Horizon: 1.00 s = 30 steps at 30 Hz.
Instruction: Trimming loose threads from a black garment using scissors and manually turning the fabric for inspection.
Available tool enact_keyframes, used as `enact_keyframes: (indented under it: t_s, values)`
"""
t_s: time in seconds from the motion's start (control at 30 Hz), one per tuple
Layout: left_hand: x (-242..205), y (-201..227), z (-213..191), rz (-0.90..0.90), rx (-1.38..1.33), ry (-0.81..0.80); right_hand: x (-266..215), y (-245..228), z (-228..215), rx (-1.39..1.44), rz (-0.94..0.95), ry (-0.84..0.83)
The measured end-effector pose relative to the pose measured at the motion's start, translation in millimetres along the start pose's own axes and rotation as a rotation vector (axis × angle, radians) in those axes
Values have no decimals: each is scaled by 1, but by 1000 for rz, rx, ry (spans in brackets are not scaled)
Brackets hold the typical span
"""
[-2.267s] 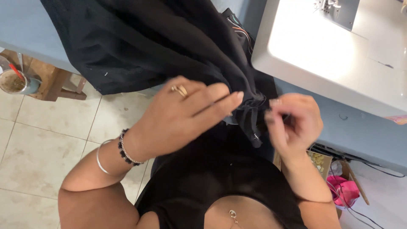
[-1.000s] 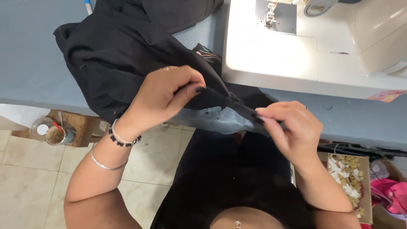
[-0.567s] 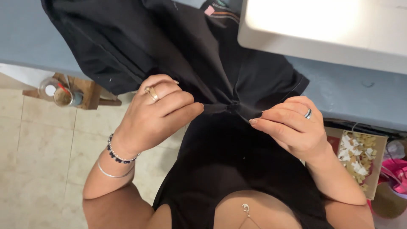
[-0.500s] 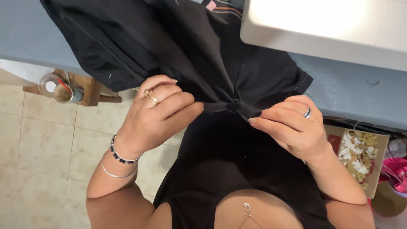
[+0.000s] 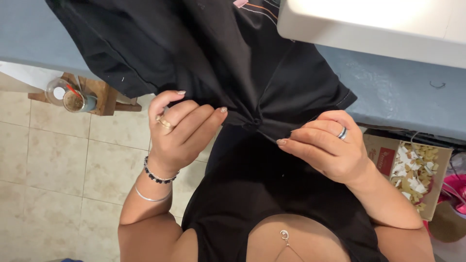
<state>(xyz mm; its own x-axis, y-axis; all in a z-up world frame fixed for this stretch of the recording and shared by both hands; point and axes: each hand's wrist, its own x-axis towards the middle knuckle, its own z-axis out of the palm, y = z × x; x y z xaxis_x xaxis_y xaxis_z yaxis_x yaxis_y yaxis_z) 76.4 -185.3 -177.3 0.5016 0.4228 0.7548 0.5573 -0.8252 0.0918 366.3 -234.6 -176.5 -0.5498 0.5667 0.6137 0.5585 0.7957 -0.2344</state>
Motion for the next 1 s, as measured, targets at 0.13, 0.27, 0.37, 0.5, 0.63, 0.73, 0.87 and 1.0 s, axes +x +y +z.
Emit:
enact_keyframes:
  t_s: [0.13, 0.27, 0.37, 0.5, 0.63, 0.73, 0.87, 1.0]
  values:
    - [-13, 13, 1, -81, 10, -84, 12, -7, 0, 53, -114, -4]
    - [-13, 33, 10, -62, 53, -87, 21, -30, 13, 177, -134, 1]
    - [-19, 29, 15, -136, 101, 14, 29, -40, 22, 119, -227, 16]
    - [-21, 17, 7, -38, -11, -57, 20, -39, 30, 215, 184, -139]
    - [-25, -4, 3, -201, -153, -134, -10, -40, 36, -108, -46, 169]
    - [-13, -20, 17, -213, 115, -227, -6, -44, 26, -148, -67, 134]
    - [-6, -20, 28, -245, 177, -217, -13, -39, 29, -138, -39, 158]
    - [-8, -15, 26, -256, 181, -271, -26, -45, 18, -20, -25, 69]
